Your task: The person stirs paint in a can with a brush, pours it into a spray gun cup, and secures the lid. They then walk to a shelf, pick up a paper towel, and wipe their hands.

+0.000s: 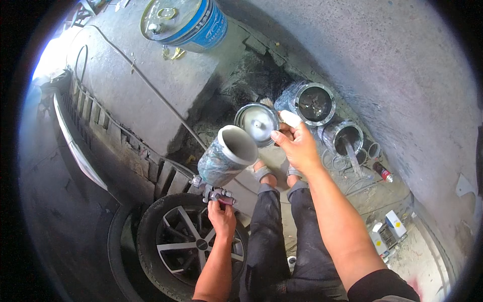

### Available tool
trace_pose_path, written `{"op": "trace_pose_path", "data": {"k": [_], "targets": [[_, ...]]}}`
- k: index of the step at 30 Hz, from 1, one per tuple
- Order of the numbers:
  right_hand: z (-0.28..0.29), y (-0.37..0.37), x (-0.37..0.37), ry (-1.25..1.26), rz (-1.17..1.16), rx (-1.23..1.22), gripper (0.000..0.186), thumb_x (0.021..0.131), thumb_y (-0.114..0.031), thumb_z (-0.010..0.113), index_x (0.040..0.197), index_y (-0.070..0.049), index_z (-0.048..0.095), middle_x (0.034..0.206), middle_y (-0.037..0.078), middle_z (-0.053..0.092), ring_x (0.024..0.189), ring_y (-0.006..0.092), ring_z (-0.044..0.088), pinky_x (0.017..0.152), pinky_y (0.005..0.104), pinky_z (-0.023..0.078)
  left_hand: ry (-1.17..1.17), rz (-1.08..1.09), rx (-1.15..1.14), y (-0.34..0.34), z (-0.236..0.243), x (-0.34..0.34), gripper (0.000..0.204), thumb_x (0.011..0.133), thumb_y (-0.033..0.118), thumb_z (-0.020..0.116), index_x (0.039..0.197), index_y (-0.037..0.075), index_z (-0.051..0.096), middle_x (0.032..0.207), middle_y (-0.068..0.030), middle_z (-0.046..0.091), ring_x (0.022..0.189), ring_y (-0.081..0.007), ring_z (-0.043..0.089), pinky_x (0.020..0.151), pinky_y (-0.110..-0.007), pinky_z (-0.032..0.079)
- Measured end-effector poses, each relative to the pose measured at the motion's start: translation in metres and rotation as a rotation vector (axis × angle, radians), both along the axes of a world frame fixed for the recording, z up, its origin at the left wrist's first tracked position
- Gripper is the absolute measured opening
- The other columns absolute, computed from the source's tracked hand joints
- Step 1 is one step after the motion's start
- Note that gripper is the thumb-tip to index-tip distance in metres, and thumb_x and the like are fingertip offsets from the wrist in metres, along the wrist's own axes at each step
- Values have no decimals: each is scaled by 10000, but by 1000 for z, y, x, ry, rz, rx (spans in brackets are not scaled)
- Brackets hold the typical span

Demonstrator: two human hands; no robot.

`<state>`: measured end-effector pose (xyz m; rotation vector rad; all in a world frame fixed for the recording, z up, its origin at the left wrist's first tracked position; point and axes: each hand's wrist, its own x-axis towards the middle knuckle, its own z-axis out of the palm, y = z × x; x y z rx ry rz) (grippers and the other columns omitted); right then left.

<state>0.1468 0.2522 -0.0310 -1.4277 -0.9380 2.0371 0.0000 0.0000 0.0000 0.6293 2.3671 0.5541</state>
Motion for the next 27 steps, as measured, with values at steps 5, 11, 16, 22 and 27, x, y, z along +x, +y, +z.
{"op": "trace_pose_path", "data": {"k": [5,11,16,22,27], "targets": [[-9,-4,-8,11,9,81,572,854,-49,684,1362,-8,425,1214,141,587,1087,175,580,935,310,477,216,-95,-31,0,-3,0,98,781,0,632,879,9,625,833,-129,582,762,-293,585,689,-362,464],[-23,-6,-13,-6,35,113,545,874,-50,670,1360,-19,424,1142,98,600,965,127,578,807,282,504,246,-126,-35,-3,-3,-2,116,781,17,635,897,11,626,828,-144,585,775,-321,592,688,-381,463],[-27,-8,-13,-43,52,56,571,860,-66,680,1362,-2,417,1180,129,592,1026,165,582,876,306,492,183,-90,-40,-1,-3,-2,143,755,5,628,895,8,599,812,-153,572,778,-361,564,704,-421,447],[-20,-6,-13,-40,25,-50,595,862,-85,681,1378,0,397,1146,133,603,961,155,593,820,305,515,-26,-23,16,6,-8,-6,104,807,5,595,907,-6,569,795,-109,568,713,-235,562,675,-336,450],[-15,-6,-16,-15,6,-58,599,862,-89,682,1382,-6,395,1110,130,609,909,153,598,766,299,527,-367,161,93,21,-27,-15,126,869,99,658,877,4,577,756,-27,574,699,-107,516,631,-273,428]]}}
